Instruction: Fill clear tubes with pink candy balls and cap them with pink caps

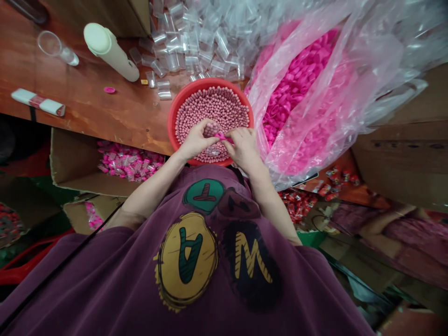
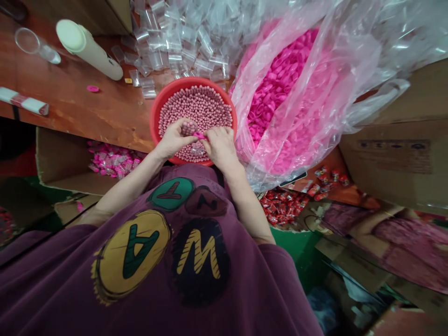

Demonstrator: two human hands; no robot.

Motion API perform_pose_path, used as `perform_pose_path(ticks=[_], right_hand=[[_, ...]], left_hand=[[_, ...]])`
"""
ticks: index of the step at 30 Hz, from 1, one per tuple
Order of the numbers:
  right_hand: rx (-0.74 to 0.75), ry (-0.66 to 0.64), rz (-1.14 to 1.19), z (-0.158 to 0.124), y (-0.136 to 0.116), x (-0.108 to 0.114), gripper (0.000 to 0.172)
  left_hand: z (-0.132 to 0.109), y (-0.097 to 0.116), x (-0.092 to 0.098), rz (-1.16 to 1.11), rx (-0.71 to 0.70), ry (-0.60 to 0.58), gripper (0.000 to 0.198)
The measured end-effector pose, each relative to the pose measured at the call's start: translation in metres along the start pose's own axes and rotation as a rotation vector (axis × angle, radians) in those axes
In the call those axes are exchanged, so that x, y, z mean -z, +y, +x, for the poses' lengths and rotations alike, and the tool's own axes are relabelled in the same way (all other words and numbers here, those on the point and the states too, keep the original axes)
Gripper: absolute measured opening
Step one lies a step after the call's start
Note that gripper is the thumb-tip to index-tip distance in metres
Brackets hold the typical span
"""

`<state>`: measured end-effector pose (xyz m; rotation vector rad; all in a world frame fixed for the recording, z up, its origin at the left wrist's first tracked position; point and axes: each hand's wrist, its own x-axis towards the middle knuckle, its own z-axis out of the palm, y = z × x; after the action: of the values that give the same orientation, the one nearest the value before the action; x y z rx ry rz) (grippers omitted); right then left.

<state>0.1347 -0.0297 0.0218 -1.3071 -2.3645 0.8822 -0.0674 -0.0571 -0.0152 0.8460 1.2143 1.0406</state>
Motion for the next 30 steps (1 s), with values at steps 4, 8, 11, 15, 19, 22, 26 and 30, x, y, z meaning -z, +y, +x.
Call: perform_pose_path(ticks=[4,8,11,15,19,22,26,30], right_hand=[[-0.023,0.018,0.203,-0.006,0.005,-0.004,0.031],[-0.094,0.164,0.376,-0.004,0.011,0.001,0.047],[-0.082,0.223,0.462,0.004,0.011,0.008,0.05],[-0.019,0.183,0.395,0.013,-0.004,0.018,0.04],[0.004,0.154,0.349,0.016,-0.015,0.02,0.033],[0.006,0.16,0.349,0.016,-0.017,0.016,0.031],[0.021,0.172,0.349,0.015,-0.02,0.013,0.033],[0.005,0.184,0.331,0.012,-0.024,0.009,0.037]], left_hand=[[-0.006,0.012,0.002,-0.151,0.035,-0.063,0.058],[-0.008,0.026,0.002,-0.152,0.136,-0.094,0.039],[-0.007,0.026,-0.001,-0.088,0.15,-0.066,0.04],[-0.009,0.019,-0.005,-0.107,0.182,-0.112,0.034],[-0.013,0.02,-0.002,-0.145,0.234,-0.14,0.024],[-0.014,0.022,0.002,-0.191,0.246,-0.136,0.017],[-0.014,0.022,0.003,-0.271,0.212,-0.111,0.015],[-0.017,0.017,-0.002,-0.307,0.204,-0.089,0.016]])
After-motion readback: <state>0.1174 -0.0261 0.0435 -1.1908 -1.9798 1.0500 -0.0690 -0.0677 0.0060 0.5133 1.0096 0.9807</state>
